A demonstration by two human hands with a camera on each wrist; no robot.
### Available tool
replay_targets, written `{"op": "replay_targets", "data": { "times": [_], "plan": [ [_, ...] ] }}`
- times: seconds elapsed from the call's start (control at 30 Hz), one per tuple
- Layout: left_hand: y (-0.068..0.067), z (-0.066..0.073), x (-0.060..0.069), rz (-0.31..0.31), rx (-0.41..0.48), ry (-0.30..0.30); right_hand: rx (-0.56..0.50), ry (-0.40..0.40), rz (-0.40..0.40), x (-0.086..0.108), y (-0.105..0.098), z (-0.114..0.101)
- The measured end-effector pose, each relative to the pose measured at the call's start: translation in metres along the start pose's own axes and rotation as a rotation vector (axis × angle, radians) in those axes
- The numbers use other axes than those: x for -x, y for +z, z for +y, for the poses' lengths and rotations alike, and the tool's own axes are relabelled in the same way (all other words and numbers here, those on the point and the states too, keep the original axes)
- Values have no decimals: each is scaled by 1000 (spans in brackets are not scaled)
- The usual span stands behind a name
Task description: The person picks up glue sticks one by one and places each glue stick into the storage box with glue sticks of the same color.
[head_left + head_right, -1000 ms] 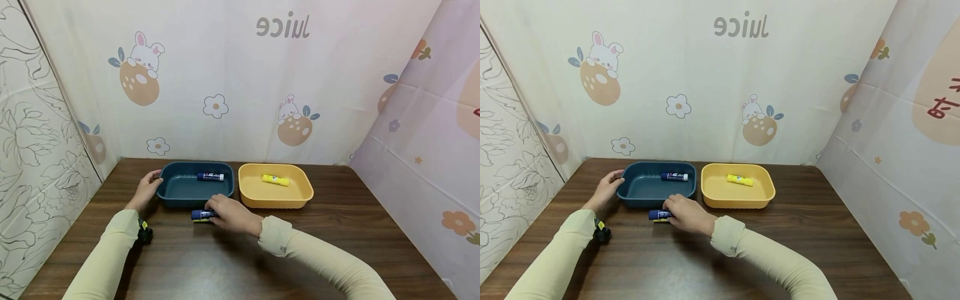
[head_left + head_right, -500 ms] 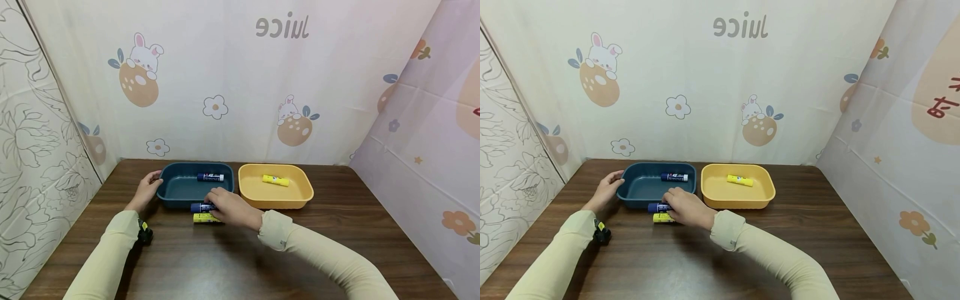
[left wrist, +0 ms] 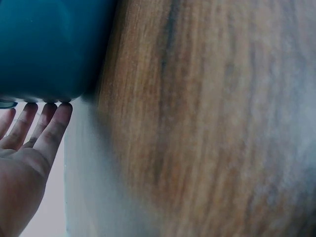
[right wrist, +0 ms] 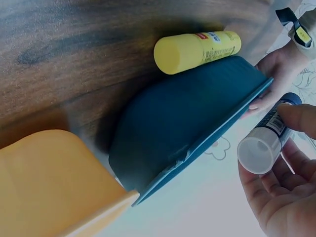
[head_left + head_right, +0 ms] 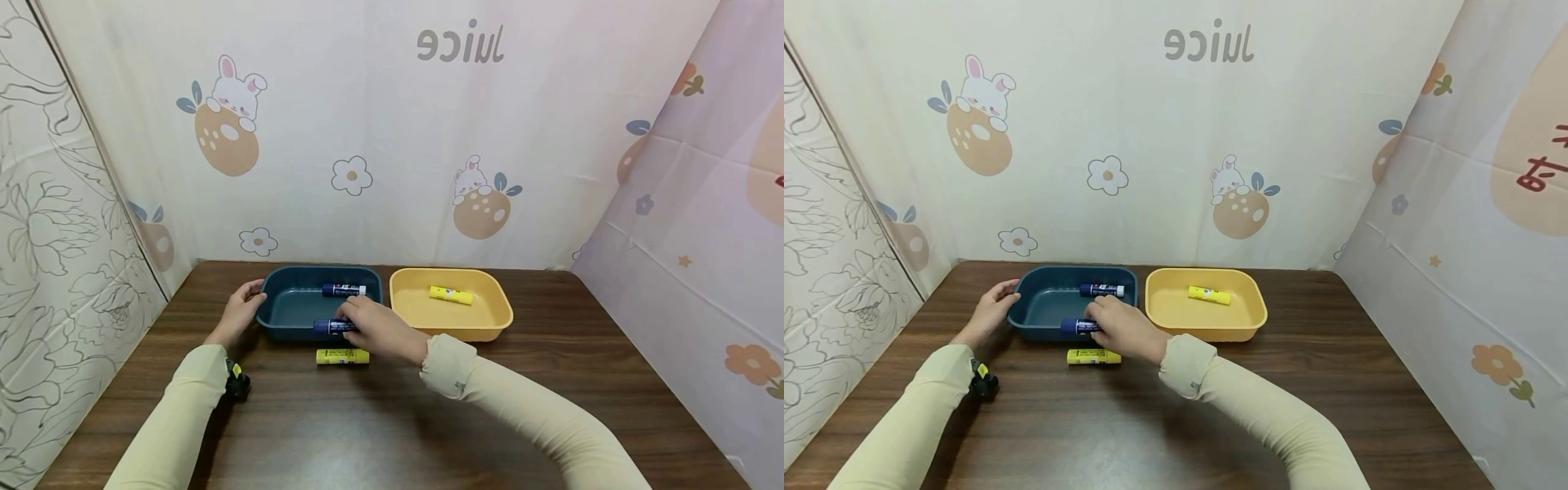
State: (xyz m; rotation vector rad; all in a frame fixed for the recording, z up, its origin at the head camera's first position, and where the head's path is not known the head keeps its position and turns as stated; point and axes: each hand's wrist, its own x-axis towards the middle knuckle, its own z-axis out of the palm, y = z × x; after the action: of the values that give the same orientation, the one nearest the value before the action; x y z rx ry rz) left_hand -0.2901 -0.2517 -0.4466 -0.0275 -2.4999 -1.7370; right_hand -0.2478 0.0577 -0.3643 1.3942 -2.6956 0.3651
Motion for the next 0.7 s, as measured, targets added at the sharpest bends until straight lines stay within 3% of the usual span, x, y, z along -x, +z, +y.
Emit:
{"op": "replay_targets", "data": {
  "times": [0.7],
  "plan": [
    [1,0,0,5,8,0,38,42,49,-28,-2,19]
  ]
}}
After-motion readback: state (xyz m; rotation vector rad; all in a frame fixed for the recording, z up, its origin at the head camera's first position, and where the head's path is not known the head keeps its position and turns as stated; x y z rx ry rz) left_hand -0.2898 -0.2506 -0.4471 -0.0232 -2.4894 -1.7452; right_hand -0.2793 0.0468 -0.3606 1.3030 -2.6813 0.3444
